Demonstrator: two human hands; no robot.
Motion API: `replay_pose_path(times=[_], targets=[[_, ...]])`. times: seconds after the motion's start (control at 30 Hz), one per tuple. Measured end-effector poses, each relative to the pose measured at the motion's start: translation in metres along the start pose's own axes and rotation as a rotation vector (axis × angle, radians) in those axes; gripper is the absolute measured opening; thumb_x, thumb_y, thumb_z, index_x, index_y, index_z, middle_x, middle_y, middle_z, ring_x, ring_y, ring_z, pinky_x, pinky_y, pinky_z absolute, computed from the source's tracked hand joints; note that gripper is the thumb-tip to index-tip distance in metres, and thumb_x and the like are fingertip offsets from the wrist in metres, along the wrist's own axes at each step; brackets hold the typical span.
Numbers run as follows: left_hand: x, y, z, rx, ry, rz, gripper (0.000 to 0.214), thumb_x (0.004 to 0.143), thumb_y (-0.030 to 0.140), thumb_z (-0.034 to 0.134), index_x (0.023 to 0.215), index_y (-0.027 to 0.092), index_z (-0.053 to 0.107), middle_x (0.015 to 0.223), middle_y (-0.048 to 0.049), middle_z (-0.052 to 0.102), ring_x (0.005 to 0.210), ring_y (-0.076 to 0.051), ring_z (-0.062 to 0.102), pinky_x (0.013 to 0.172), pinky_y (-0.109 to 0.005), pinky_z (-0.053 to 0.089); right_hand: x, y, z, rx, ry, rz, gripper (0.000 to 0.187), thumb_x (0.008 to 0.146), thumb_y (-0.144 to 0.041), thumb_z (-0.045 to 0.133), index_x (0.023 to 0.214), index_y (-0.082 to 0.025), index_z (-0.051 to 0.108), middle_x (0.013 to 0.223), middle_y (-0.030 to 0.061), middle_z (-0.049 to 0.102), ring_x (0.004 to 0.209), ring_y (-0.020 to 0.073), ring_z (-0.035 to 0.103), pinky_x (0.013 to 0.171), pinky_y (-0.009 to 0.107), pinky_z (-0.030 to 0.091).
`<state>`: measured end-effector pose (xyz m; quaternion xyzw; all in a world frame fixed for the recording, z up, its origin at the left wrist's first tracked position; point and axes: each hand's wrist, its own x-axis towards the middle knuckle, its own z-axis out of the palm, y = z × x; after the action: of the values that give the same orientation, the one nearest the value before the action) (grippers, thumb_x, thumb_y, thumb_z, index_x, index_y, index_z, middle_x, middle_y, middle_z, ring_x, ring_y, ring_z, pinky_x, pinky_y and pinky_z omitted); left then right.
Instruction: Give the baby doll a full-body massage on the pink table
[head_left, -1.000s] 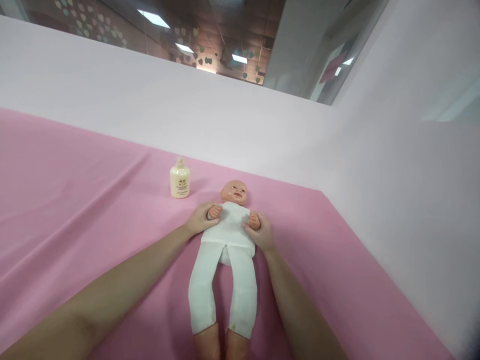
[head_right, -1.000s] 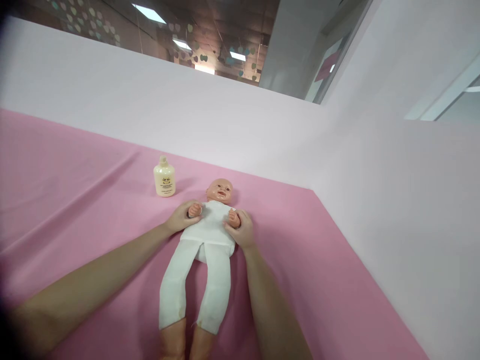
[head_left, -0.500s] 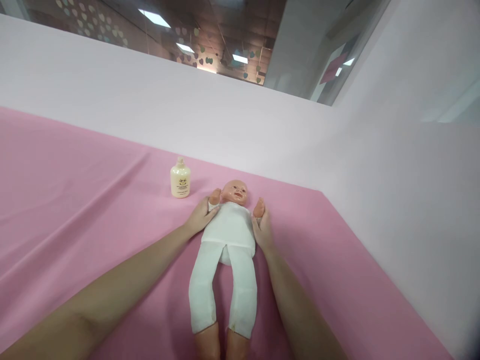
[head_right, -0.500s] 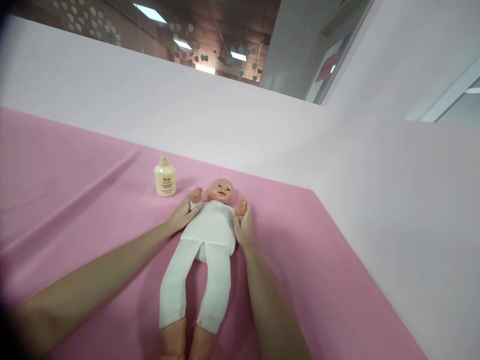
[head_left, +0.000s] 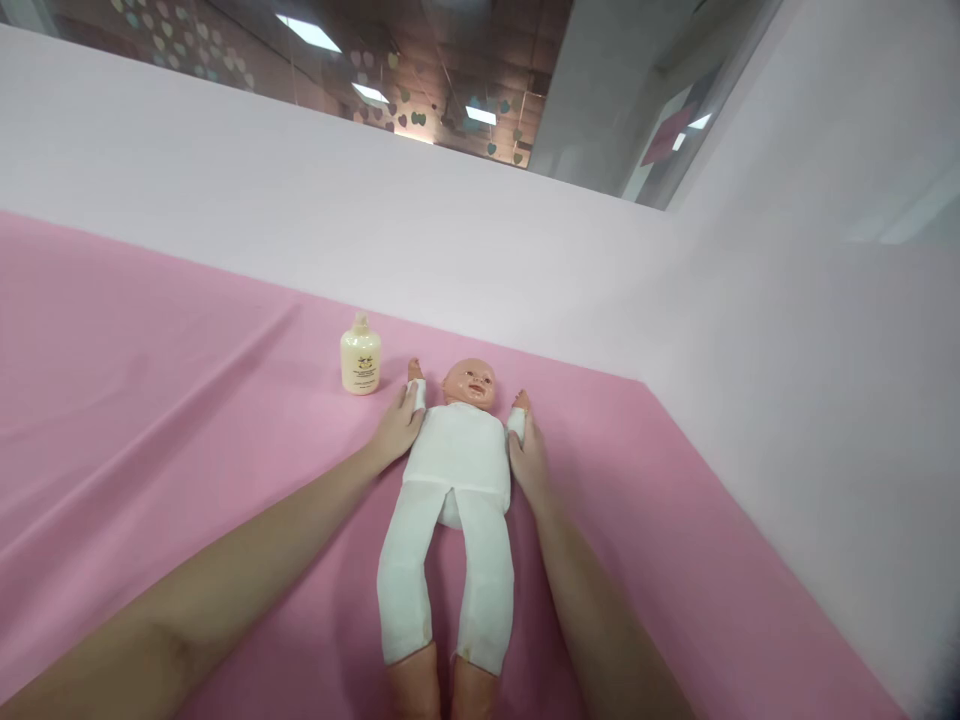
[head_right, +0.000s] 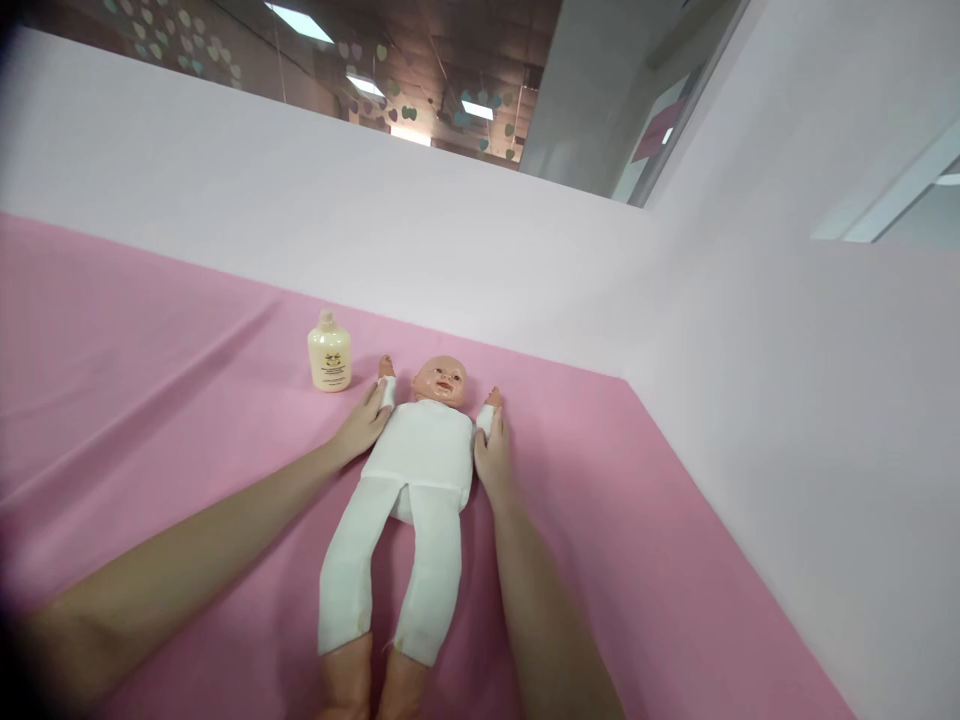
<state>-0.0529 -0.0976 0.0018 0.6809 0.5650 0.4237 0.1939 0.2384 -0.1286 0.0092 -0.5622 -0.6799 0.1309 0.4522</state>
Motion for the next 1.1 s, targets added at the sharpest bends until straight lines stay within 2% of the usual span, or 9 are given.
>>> replay_pose_path(times=[0.13, 0.27, 0.4, 0.53, 0.67, 0.77, 0.93, 1.03, 1.1], targets=[[-0.001, 0.008, -0.007, 0.104, -0.024, -0.032, 0.065, 0.1, 0.046, 0.036, 0.156, 0.014, 0.043, 0.157, -0.0175, 0.05, 0.145, -0.036, 0.047, 0.12, -0.052, 0.038, -0.001, -0.012, -0.005, 0.052, -0.002, 0.12, 0.068, 0.096, -0.039, 0.043, 0.161, -0.023, 0.035, 0.155, 0.0102, 0.051, 0.141, 0.03, 0.049, 0.12, 0.05, 0.038], [-0.001, 0.01, -0.011, 0.132, -0.048, -0.063, 0.063, 0.099, 0.046, 0.038, 0.152, 0.014, 0.048, 0.139, -0.0165, 0.065, 0.133, -0.036, 0.059, 0.114, -0.051, 0.043, -0.003, -0.019, -0.007, 0.09, -0.015, 0.178, 0.065, 0.096, -0.041, 0.043, 0.16, -0.028, 0.038, 0.152, 0.005, 0.056, 0.139, 0.0269, 0.053, 0.119, 0.046, 0.039], [-0.001, 0.007, -0.01, 0.012, -0.034, -0.042, 0.065, 0.096, 0.04, 0.045, 0.156, 0.018, 0.041, 0.147, -0.0141, 0.059, 0.138, -0.033, 0.054, 0.117, -0.049, 0.042, -0.005, -0.021, -0.009, 0.13, 0.006, 0.187, 0.069, 0.092, -0.04, 0.05, 0.16, -0.03, 0.037, 0.153, 0.0041, 0.055, 0.139, 0.0275, 0.054, 0.119, 0.047, 0.041], [-0.002, 0.005, -0.007, -0.188, 0.035, 0.038, 0.076, 0.089, 0.034, 0.056, 0.159, 0.02, 0.029, 0.158, -0.0149, 0.046, 0.145, -0.031, 0.045, 0.121, -0.049, 0.038, -0.004, -0.02, -0.007, 0.19, 0.079, 0.186, 0.083, 0.086, -0.042, 0.064, 0.16, -0.026, 0.032, 0.156, 0.0119, 0.049, 0.14, 0.0326, 0.052, 0.114, 0.052, 0.047], [-0.003, 0.01, -0.006, -0.262, 0.102, 0.088, 0.088, 0.085, 0.037, 0.066, 0.16, 0.019, 0.023, 0.149, -0.018, 0.048, 0.133, -0.03, 0.054, 0.113, -0.05, 0.046, -0.003, -0.017, -0.003, 0.202, 0.138, 0.097, 0.093, 0.084, -0.046, 0.068, 0.162, -0.022, 0.023, 0.157, 0.0179, 0.045, 0.138, 0.0329, 0.054, 0.112, 0.053, 0.048], [-0.006, 0.016, -0.009, -0.278, 0.134, 0.176, 0.084, 0.082, 0.041, 0.071, 0.154, 0.019, 0.033, 0.144, -0.0163, 0.053, 0.129, -0.029, 0.056, 0.111, -0.048, 0.048, -0.005, -0.019, -0.002, 0.162, 0.156, 0.009, 0.092, 0.084, -0.047, 0.069, 0.16, -0.02, 0.025, 0.154, 0.0191, 0.047, 0.135, 0.0315, 0.055, 0.11, 0.051, 0.05], [-0.014, 0.026, -0.017, -0.241, 0.123, 0.307, 0.044, 0.079, 0.044, 0.071, 0.116, 0.021, 0.063, 0.117, -0.0093, 0.069, 0.113, -0.028, 0.064, 0.109, -0.047, 0.049, -0.009, -0.031, -0.005, 0.09, 0.184, -0.129, 0.065, 0.084, -0.047, 0.069, 0.14, -0.02, 0.052, 0.136, 0.0153, 0.062, 0.124, 0.0302, 0.059, 0.108, 0.049, 0.049], [-0.019, 0.03, -0.021, -0.198, 0.055, 0.362, 0.027, 0.077, 0.044, 0.069, 0.092, 0.023, 0.065, 0.098, -0.0067, 0.072, 0.098, -0.026, 0.066, 0.099, -0.045, 0.053, -0.011, -0.038, -0.008, 0.057, 0.149, -0.201, 0.035, 0.085, -0.046, 0.066, 0.112, -0.023, 0.065, 0.107, 0.0088, 0.069, 0.104, 0.0272, 0.064, 0.099, 0.047, 0.053], [-0.02, 0.032, -0.022, -0.182, 0.024, 0.396, 0.024, 0.076, 0.044, 0.068, 0.087, 0.023, 0.065, 0.093, -0.0064, 0.072, 0.093, -0.025, 0.066, 0.093, -0.043, 0.055, -0.013, -0.041, -0.01, 0.055, 0.116, -0.234, 0.025, 0.086, -0.046, 0.063, 0.098, -0.024, 0.066, 0.096, 0.0061, 0.068, 0.094, 0.025, 0.065, 0.093, 0.044, 0.054]])
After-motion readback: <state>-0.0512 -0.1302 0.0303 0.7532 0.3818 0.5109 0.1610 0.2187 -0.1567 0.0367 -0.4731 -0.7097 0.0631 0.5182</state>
